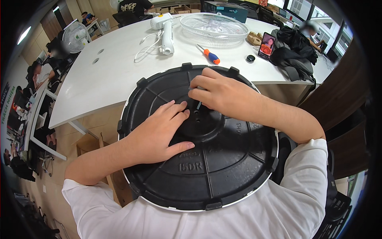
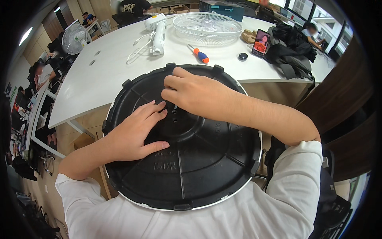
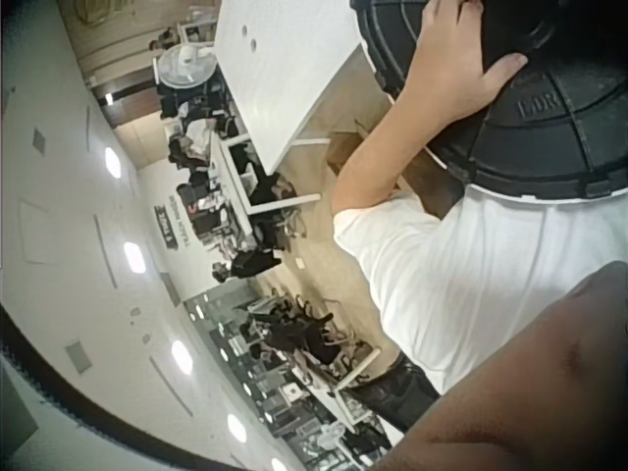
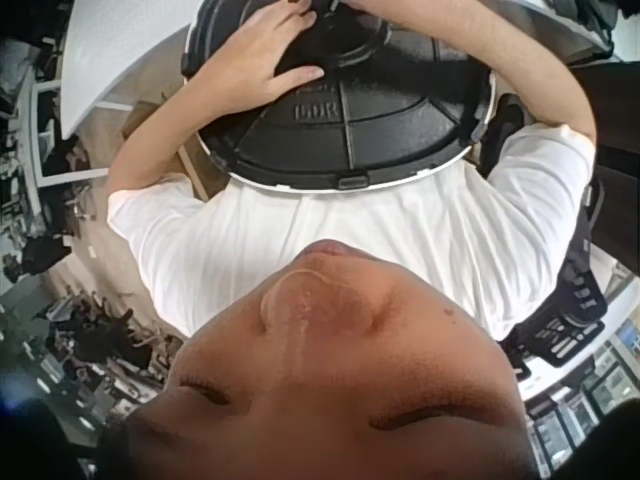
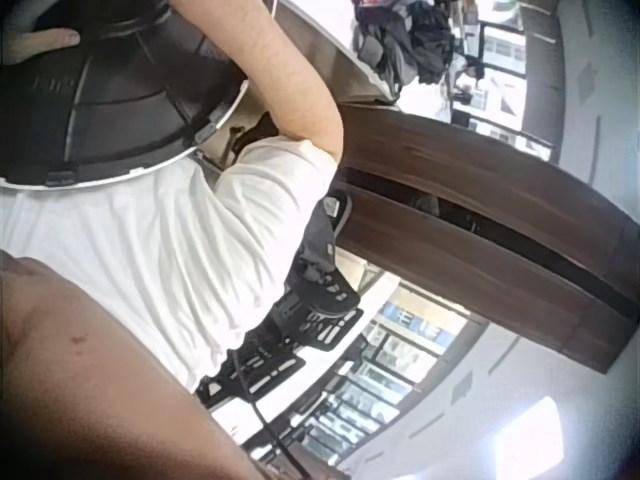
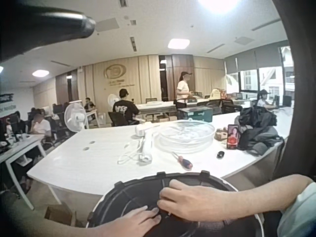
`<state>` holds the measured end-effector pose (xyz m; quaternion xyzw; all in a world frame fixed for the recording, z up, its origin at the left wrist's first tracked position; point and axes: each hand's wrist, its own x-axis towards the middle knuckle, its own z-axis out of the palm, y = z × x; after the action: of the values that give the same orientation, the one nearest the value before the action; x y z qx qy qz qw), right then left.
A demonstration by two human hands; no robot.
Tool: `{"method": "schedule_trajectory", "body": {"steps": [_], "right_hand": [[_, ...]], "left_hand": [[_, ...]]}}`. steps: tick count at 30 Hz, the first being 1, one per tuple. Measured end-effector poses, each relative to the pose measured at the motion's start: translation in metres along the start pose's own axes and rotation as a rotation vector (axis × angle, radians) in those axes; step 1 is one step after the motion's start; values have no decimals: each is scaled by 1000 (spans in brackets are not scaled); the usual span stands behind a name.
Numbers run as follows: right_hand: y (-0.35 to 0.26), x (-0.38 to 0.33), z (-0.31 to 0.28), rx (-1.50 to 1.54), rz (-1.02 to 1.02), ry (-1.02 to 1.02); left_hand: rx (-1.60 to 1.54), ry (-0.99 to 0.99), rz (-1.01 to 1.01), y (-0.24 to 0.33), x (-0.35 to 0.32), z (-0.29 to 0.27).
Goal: The recorder uses a screwdriver to attach a base plate to a fan stand and then secures it with a large plastic nut.
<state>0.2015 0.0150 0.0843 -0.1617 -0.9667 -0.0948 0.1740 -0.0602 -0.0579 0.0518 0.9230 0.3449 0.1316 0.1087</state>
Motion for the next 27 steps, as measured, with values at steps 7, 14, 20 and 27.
{"method": "schedule_trajectory", "body": {"steps": [7,14,20,27], "right_hand": [[-25,-16,-6,-154,-197,78],[-28,-22,-24,312,-127,20],[-3,-22,-26,450,21,-101],[-1,-8,-35,429,67,-280]], "left_hand": [[-19,8,141,12,12,-2],[-52,-28,115,10,9,1],[-19,-38,126,12,3,-3],[-116,33,8,9,1,2]]}}
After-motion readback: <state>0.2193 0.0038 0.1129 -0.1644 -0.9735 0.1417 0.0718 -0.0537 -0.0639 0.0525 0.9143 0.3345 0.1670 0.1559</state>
